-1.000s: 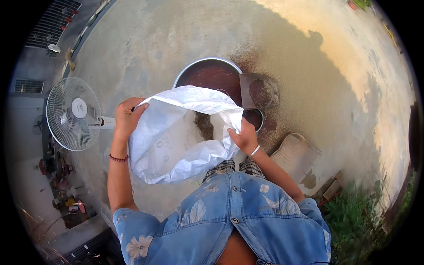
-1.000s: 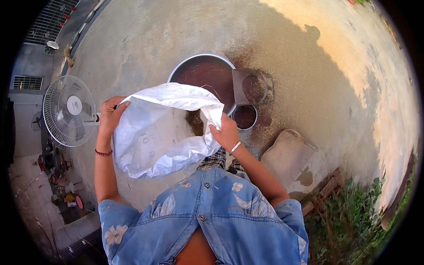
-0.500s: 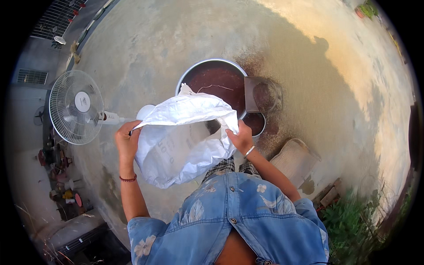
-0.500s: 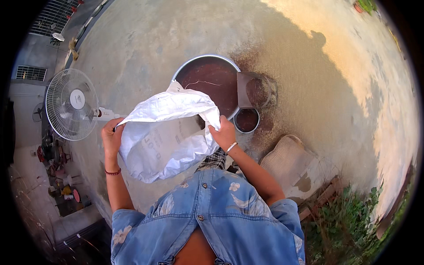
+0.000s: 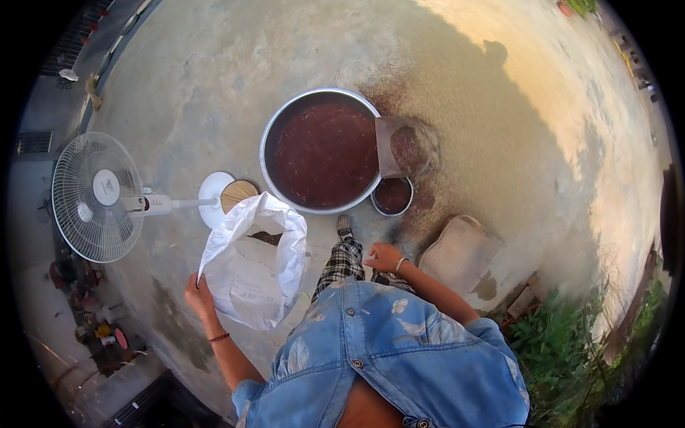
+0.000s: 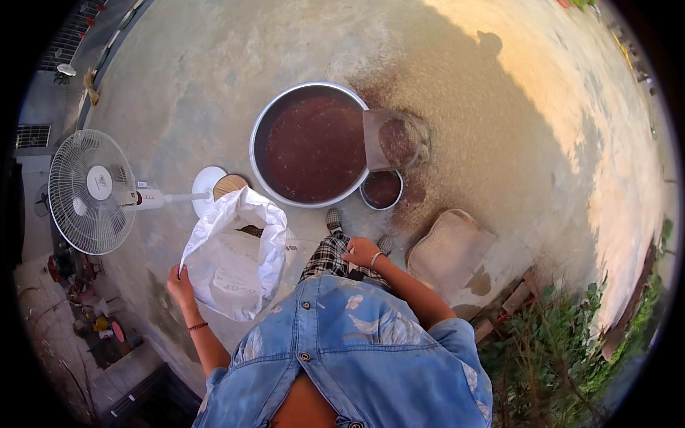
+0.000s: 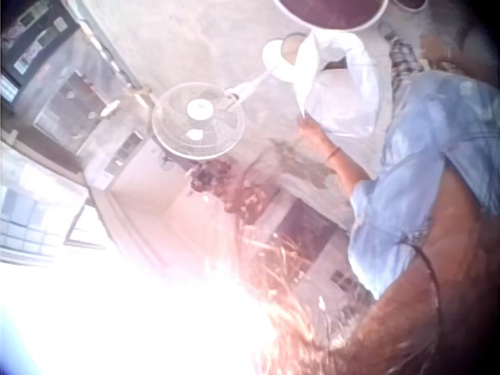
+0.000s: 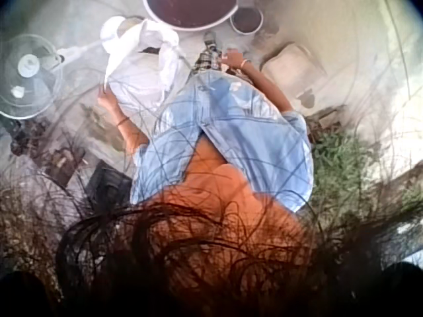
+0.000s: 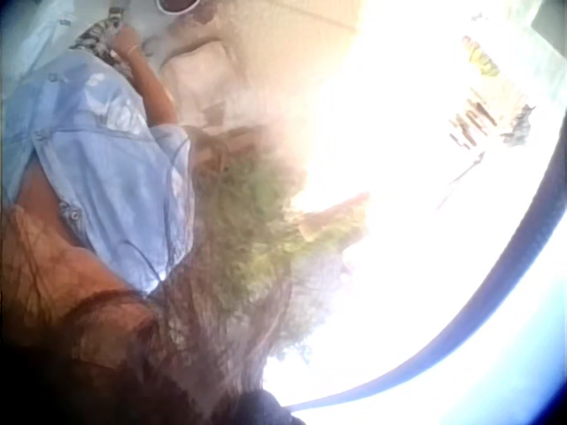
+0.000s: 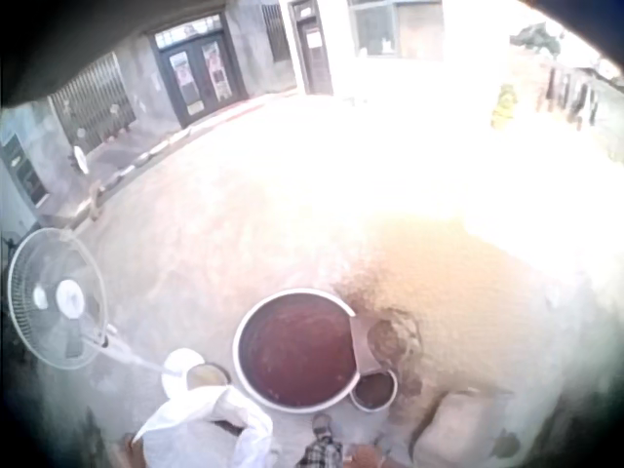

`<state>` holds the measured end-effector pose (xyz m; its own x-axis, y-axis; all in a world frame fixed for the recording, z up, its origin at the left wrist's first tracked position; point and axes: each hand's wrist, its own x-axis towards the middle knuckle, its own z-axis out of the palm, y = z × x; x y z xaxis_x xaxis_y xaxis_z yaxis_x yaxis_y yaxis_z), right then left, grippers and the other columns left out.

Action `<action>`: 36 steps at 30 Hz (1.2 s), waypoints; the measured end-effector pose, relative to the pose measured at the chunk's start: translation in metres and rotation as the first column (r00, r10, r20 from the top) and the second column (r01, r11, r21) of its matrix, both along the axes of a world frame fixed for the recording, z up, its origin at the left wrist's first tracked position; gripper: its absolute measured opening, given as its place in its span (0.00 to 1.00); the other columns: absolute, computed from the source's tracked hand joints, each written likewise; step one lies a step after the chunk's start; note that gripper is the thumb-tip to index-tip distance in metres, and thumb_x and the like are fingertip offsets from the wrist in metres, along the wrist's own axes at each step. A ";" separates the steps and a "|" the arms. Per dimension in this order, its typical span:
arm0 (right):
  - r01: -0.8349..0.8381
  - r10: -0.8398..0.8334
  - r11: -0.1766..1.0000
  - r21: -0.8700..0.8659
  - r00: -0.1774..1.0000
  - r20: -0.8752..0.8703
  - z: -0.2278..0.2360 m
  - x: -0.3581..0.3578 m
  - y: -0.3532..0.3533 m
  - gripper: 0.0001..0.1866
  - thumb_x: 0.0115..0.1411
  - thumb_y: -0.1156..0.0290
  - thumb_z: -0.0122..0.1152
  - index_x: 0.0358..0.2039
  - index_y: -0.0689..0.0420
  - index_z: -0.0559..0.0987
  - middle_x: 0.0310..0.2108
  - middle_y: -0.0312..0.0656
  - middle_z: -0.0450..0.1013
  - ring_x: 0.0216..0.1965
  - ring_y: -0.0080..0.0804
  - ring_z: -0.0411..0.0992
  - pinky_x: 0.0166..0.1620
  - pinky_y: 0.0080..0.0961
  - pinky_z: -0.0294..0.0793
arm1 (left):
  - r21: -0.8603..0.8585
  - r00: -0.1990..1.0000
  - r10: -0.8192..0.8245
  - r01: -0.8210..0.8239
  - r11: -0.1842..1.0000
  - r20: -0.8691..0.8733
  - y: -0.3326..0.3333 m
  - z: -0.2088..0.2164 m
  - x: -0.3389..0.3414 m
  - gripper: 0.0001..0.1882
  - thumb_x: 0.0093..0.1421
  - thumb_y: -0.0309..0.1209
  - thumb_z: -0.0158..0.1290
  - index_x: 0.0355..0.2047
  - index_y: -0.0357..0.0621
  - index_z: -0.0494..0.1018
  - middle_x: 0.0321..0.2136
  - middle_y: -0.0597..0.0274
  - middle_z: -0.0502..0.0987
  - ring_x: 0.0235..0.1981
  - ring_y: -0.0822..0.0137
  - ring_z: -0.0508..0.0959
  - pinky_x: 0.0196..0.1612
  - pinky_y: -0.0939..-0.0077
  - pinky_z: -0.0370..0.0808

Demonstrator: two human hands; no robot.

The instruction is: The person uses a hand fan to winnow grains in a large metal basin, removing chaff and debris. They then pour the cleaned grains into a white sack and transfer remaining chaff into a metal scoop.

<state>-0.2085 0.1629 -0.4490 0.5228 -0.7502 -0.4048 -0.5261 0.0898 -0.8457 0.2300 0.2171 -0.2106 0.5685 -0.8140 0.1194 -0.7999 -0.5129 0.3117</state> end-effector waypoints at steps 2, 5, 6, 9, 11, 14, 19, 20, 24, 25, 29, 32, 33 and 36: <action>0.052 -0.035 0.994 0.101 0.986 -0.166 -0.043 -0.029 0.006 0.19 0.41 0.55 0.64 0.23 0.60 0.76 0.25 0.49 0.74 0.29 0.46 0.73 0.35 0.36 0.72 | -0.020 0.993 0.052 -0.055 0.998 -0.107 0.008 -0.073 0.031 0.05 0.52 0.25 0.51 0.28 0.35 0.73 0.20 0.53 0.73 0.20 0.64 0.70 0.28 0.70 0.67; 0.164 -0.089 0.975 0.151 0.907 -0.412 -0.061 -0.071 0.003 0.18 0.41 0.58 0.64 0.20 0.62 0.76 0.23 0.51 0.74 0.29 0.47 0.74 0.36 0.36 0.72 | 0.065 0.959 0.242 -0.234 0.970 -0.148 0.013 -0.157 0.040 0.07 0.51 0.26 0.53 0.29 0.35 0.71 0.24 0.54 0.74 0.22 0.64 0.71 0.28 0.71 0.68; 0.217 -0.130 0.968 0.126 0.863 -0.489 -0.077 -0.092 0.009 0.17 0.41 0.58 0.63 0.19 0.63 0.77 0.21 0.52 0.74 0.29 0.47 0.74 0.36 0.36 0.72 | 0.082 0.942 0.289 -0.279 0.957 -0.172 0.016 -0.189 0.040 0.07 0.50 0.26 0.53 0.30 0.35 0.71 0.25 0.55 0.74 0.23 0.63 0.72 0.28 0.71 0.69; 0.525 -0.349 0.835 0.167 0.739 -0.577 -0.110 -0.137 0.013 0.15 0.43 0.61 0.63 0.19 0.63 0.76 0.17 0.50 0.73 0.21 0.42 0.74 0.29 0.34 0.74 | 0.198 0.863 0.470 -0.436 0.878 -0.185 0.031 -0.267 0.061 0.09 0.49 0.24 0.52 0.33 0.35 0.69 0.29 0.54 0.74 0.25 0.61 0.75 0.28 0.67 0.72; 0.712 -0.477 0.633 0.304 0.668 -0.572 -0.112 -0.153 0.003 0.12 0.47 0.65 0.61 0.19 0.62 0.75 0.15 0.43 0.71 0.15 0.31 0.69 0.21 0.27 0.71 | 0.280 0.720 0.640 -0.577 0.767 -0.270 0.026 -0.279 0.051 0.12 0.49 0.24 0.51 0.35 0.35 0.68 0.32 0.51 0.73 0.28 0.58 0.76 0.27 0.63 0.74; 0.810 -0.567 0.457 0.368 0.584 -0.581 -0.116 -0.172 -0.030 0.10 0.49 0.67 0.61 0.20 0.60 0.75 0.13 0.39 0.69 0.12 0.26 0.67 0.16 0.24 0.69 | 0.381 0.544 0.774 -0.674 0.633 -0.324 0.016 -0.274 0.030 0.17 0.48 0.23 0.50 0.41 0.35 0.67 0.36 0.47 0.72 0.34 0.51 0.76 0.27 0.59 0.76; 0.565 -0.394 0.794 0.225 0.759 -0.518 -0.229 -0.205 -0.125 0.10 0.46 0.67 0.61 0.19 0.62 0.77 0.13 0.42 0.71 0.12 0.29 0.69 0.18 0.26 0.70 | 0.446 0.775 0.627 -0.536 0.717 -0.077 0.012 -0.293 0.049 0.26 0.46 0.24 0.54 0.47 0.35 0.63 0.40 0.44 0.71 0.38 0.45 0.75 0.41 0.59 0.75; 0.506 -0.369 0.854 0.122 0.754 -0.544 -0.250 -0.224 -0.146 0.11 0.45 0.66 0.61 0.19 0.62 0.77 0.14 0.43 0.72 0.13 0.32 0.69 0.20 0.28 0.70 | 0.426 0.809 0.587 -0.534 0.730 0.007 -0.001 -0.305 0.019 0.28 0.46 0.25 0.55 0.49 0.35 0.62 0.41 0.44 0.71 0.39 0.45 0.74 0.43 0.59 0.73; 0.407 -0.272 0.906 0.114 0.769 -0.578 -0.312 -0.255 -0.248 0.17 0.43 0.58 0.63 0.27 0.61 0.79 0.28 0.54 0.74 0.35 0.49 0.73 0.40 0.36 0.72 | 0.456 0.796 0.499 -0.606 0.652 0.343 -0.010 -0.295 -0.089 0.33 0.44 0.26 0.59 0.51 0.36 0.60 0.44 0.44 0.68 0.42 0.44 0.71 0.46 0.59 0.70; 0.388 -0.271 0.917 0.089 0.773 -0.574 -0.323 -0.250 -0.274 0.19 0.43 0.58 0.64 0.31 0.62 0.79 0.30 0.54 0.74 0.36 0.49 0.73 0.40 0.36 0.72 | 0.467 0.757 0.501 -0.653 0.597 0.418 -0.008 -0.291 -0.107 0.34 0.43 0.26 0.60 0.52 0.37 0.60 0.45 0.44 0.67 0.43 0.44 0.71 0.46 0.58 0.69; 0.307 -0.303 0.948 -0.081 0.796 -0.524 -0.375 -0.267 -0.361 0.22 0.44 0.58 0.65 0.32 0.63 0.76 0.34 0.51 0.74 0.37 0.46 0.73 0.41 0.35 0.70 | 0.648 0.905 0.280 -0.425 0.632 0.320 0.024 -0.314 -0.167 0.29 0.43 0.26 0.59 0.47 0.37 0.64 0.43 0.45 0.67 0.44 0.46 0.70 0.46 0.57 0.69; 0.329 -0.200 0.930 0.165 0.829 -0.523 -0.397 -0.225 -0.390 0.19 0.45 0.59 0.64 0.27 0.63 0.75 0.30 0.52 0.74 0.34 0.45 0.73 0.38 0.36 0.71 | 0.743 0.892 0.382 -0.424 0.518 0.242 0.070 -0.302 -0.206 0.21 0.41 0.30 0.61 0.38 0.41 0.72 0.40 0.47 0.70 0.42 0.48 0.71 0.45 0.60 0.70; 0.383 -0.239 0.906 0.183 0.817 -0.525 -0.407 -0.218 -0.395 0.18 0.45 0.60 0.64 0.27 0.63 0.74 0.29 0.52 0.74 0.33 0.45 0.73 0.37 0.36 0.71 | 0.771 0.884 0.404 -0.422 0.478 0.234 0.084 -0.303 -0.217 0.20 0.41 0.32 0.61 0.37 0.42 0.73 0.38 0.47 0.71 0.41 0.48 0.71 0.44 0.60 0.70; 0.506 -0.346 0.843 0.182 0.770 -0.535 -0.434 -0.217 -0.392 0.17 0.45 0.61 0.64 0.26 0.64 0.74 0.26 0.51 0.74 0.30 0.45 0.74 0.34 0.37 0.71 | 0.825 0.867 0.470 -0.384 0.414 0.168 0.122 -0.309 -0.248 0.18 0.39 0.37 0.62 0.32 0.45 0.76 0.33 0.49 0.75 0.38 0.50 0.74 0.42 0.60 0.72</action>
<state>-0.4257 -0.2288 -0.8831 -0.1337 -0.6473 -0.7504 -0.6884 0.6054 -0.3996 -0.0182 0.3392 -0.5192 0.8436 -0.1628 -0.5117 -0.3968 -0.8312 -0.3896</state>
